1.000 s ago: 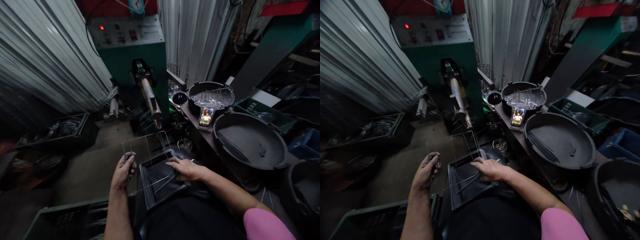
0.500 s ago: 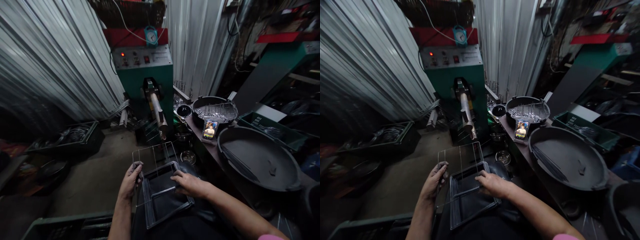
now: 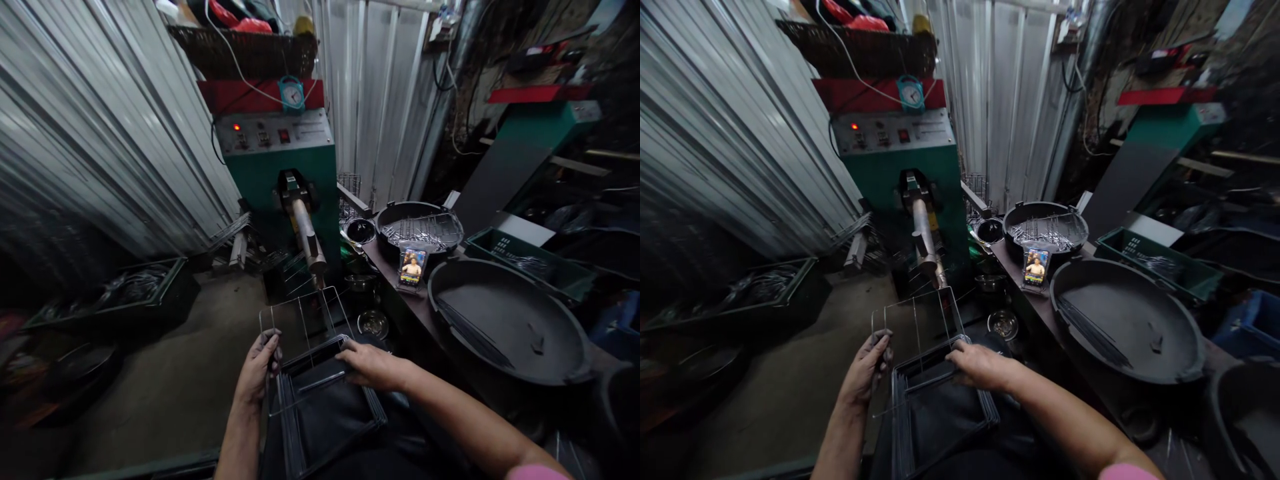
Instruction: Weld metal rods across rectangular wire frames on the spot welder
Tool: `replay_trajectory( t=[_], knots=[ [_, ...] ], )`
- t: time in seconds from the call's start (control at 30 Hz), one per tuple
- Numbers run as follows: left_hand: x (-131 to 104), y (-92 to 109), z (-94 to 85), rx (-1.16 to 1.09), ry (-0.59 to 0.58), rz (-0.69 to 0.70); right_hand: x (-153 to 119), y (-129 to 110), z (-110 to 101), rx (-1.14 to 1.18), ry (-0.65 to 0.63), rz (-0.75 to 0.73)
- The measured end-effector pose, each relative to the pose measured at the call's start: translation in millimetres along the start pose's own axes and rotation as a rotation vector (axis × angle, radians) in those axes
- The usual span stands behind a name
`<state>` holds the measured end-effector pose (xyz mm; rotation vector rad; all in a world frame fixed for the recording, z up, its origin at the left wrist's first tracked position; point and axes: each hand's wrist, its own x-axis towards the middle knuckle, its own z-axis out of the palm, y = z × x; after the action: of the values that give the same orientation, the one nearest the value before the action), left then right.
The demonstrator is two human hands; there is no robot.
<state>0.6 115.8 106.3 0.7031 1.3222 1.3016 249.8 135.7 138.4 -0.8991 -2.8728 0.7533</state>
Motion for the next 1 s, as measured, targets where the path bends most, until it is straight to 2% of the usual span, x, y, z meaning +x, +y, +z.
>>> replay_trajectory(
  t=[0.17, 0.3, 0.47, 0.83, 0.93, 1.0],
  knots=[
    [2, 3, -0.2, 0.011, 0.008, -0.019, 3, 1, -2, -0.003, 0.003, 0.003],
    [-1, 5, -1.6, 0.018, 0.017, -0.053, 2, 1, -1, 0.008, 0.041, -0.049],
    [-2, 0, -2.0, 0.028, 0.039, -0.081, 0, 5, 3, -0.030, 0.036, -0.035],
    [0, 1, -0.7, 0.090, 0.087, -0.040, 2, 16, 6, -0.134, 0.074, -0.086],
    [7, 4, -0.3, 0.065, 0.095, -0.044, 7, 22, 3, -0.135, 0.128, -0.097],
    [14, 8, 0.3, 0.050, 0.105, -0.042, 9, 29, 2, -0.107, 0.208, -0.119]
  ],
)
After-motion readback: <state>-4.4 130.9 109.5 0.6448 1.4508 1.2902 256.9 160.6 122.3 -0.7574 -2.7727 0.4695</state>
